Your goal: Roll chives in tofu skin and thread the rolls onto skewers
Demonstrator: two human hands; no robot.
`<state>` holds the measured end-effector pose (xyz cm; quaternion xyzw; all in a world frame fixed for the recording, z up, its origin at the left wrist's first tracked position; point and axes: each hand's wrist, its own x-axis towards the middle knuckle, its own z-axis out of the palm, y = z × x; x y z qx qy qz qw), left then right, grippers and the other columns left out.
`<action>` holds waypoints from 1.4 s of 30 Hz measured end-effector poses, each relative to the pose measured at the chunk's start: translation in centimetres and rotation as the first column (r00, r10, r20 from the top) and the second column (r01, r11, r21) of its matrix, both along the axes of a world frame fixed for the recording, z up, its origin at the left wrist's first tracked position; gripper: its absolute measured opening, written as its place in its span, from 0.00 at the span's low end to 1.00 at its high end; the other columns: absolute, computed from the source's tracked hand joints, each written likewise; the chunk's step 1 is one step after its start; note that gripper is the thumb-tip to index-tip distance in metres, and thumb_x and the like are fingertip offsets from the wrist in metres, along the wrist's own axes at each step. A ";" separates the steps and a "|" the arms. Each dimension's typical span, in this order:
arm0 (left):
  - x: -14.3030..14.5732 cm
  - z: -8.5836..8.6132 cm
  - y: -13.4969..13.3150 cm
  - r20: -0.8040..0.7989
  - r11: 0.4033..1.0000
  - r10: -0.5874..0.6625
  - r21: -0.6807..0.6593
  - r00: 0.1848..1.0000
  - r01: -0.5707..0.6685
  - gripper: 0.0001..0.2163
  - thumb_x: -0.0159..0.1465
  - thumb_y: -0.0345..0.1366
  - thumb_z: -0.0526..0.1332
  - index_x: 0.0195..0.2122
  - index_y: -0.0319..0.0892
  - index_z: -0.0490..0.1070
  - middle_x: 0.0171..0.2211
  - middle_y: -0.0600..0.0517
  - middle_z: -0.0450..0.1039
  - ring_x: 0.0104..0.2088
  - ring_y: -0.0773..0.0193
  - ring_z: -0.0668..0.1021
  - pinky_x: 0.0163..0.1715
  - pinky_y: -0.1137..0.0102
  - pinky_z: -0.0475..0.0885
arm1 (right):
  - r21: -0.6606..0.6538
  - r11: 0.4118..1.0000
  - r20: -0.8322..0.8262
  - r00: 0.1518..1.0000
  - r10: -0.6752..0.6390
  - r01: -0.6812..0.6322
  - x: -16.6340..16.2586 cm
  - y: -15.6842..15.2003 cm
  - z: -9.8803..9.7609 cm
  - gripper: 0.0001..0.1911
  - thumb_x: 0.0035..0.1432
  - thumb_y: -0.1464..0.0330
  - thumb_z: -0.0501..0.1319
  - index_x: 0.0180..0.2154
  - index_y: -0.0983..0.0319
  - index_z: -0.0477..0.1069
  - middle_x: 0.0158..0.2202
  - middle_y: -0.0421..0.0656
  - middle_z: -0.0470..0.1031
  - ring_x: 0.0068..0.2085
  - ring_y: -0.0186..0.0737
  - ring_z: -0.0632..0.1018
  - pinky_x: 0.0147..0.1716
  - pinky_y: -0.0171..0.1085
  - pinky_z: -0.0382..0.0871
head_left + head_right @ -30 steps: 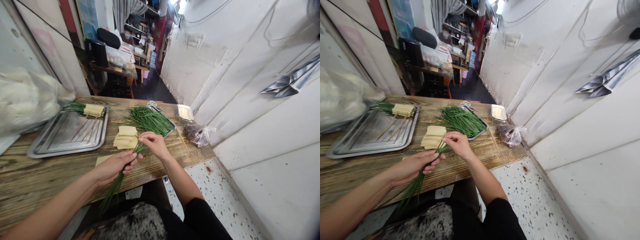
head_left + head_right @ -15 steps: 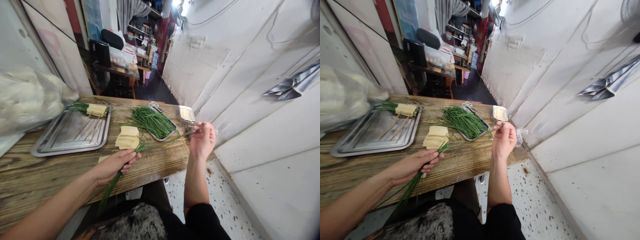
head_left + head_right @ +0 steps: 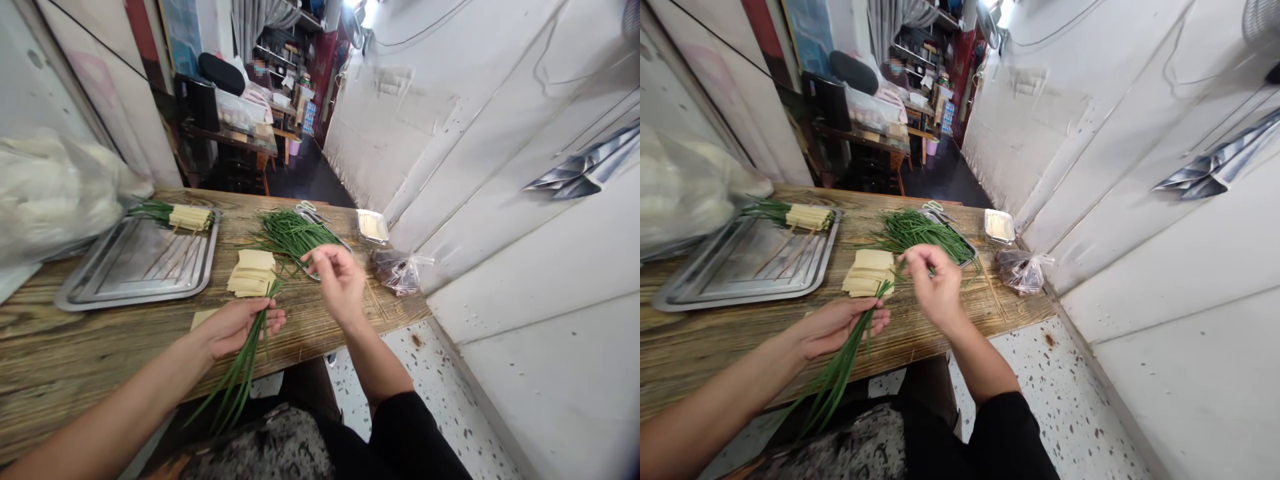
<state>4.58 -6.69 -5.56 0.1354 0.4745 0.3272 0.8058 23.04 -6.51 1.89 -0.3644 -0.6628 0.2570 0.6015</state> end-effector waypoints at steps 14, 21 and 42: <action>-1.8 2.0 0.7 0.080 0.980 0.156 0.111 0.985 -0.164 0.10 0.72 0.25 0.54 0.33 0.40 0.68 0.23 0.58 0.62 0.16 0.76 0.60 0.14 0.81 0.56 | -0.257 0.857 0.551 0.660 0.510 -0.447 -3.5 -6.7 -8.9 0.05 0.70 0.69 0.65 0.43 0.63 0.79 0.40 0.46 0.87 0.41 0.36 0.86 0.49 0.31 0.77; -2.4 0.8 0.0 0.103 0.940 0.019 0.336 0.995 -0.052 0.07 0.66 0.33 0.69 0.35 0.38 0.73 0.24 0.59 0.61 0.19 0.75 0.62 0.17 0.80 0.57 | -0.363 0.680 0.331 0.594 0.733 -0.637 -1.8 -5.3 -7.6 0.08 0.70 0.64 0.66 0.37 0.59 0.80 0.40 0.42 0.87 0.39 0.34 0.85 0.44 0.30 0.77; -1.4 1.3 -1.5 -0.243 0.773 -0.101 0.591 0.965 0.230 0.21 0.60 0.55 0.72 0.31 0.43 0.68 0.23 0.58 0.64 0.20 0.72 0.58 0.21 0.74 0.52 | -0.640 0.675 -0.448 0.892 0.059 -0.366 -3.0 0.4 -6.3 0.26 0.37 0.48 0.80 0.25 0.60 0.74 0.22 0.35 0.75 0.19 0.27 0.66 0.17 0.30 0.60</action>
